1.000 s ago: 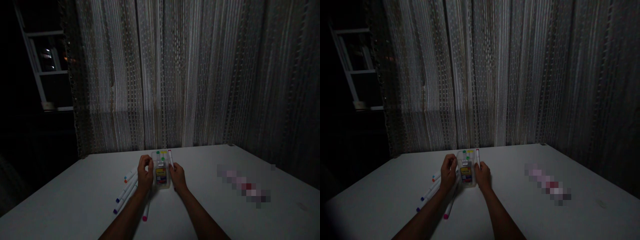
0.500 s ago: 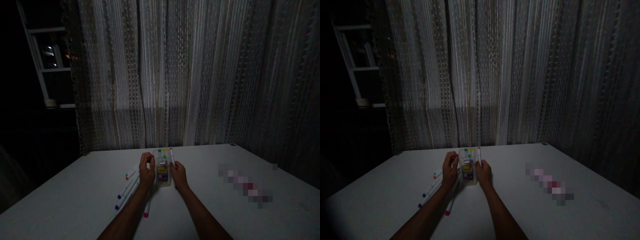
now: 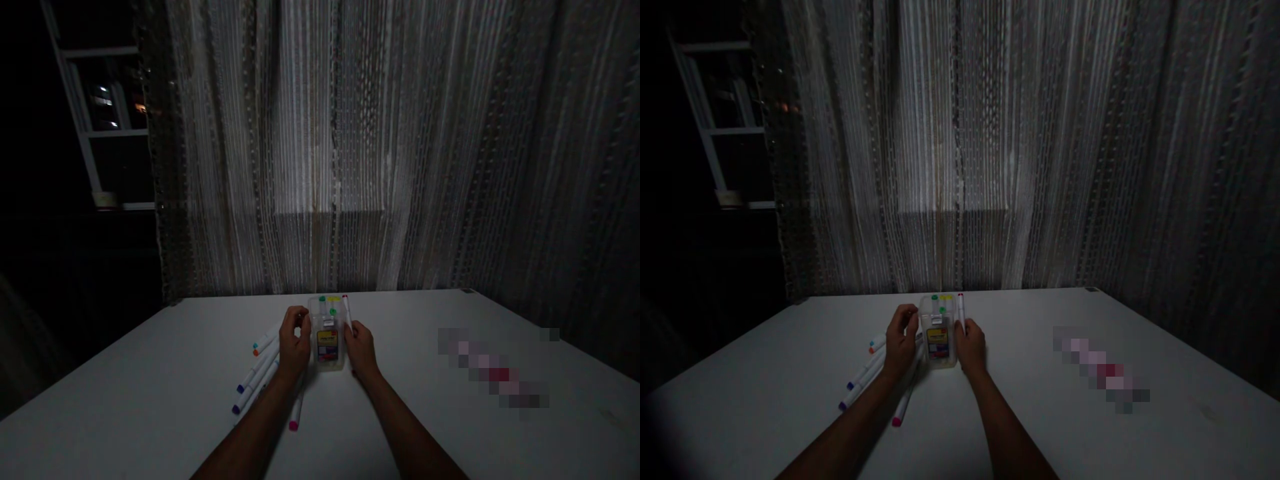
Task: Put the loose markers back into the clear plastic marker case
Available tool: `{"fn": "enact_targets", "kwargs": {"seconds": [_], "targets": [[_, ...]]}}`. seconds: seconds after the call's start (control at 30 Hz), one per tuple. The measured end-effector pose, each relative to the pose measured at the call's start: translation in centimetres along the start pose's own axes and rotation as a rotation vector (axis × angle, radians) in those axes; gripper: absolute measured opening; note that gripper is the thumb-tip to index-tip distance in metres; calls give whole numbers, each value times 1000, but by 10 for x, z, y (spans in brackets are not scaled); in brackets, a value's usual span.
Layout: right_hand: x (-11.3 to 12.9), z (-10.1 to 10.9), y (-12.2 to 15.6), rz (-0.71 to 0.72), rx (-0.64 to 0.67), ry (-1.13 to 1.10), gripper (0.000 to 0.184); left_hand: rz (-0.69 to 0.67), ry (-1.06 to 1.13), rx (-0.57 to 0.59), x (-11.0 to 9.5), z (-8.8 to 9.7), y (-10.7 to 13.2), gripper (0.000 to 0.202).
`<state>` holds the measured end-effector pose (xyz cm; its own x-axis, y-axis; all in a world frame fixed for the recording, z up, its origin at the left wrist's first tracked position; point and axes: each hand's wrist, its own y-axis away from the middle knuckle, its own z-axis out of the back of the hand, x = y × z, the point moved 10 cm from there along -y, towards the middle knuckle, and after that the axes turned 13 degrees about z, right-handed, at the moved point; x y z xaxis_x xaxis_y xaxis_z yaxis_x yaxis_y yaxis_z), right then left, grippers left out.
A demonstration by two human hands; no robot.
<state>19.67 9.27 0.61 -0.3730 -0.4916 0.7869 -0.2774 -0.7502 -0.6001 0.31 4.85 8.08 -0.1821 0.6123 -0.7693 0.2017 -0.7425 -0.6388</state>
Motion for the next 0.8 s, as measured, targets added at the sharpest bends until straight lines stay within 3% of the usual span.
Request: {"fn": "enact_targets", "kwargs": {"seconds": [0.8], "targets": [[-6, -3, 0, 0, 13, -11, 29, 51, 46, -9, 6, 1, 0, 16]]}}
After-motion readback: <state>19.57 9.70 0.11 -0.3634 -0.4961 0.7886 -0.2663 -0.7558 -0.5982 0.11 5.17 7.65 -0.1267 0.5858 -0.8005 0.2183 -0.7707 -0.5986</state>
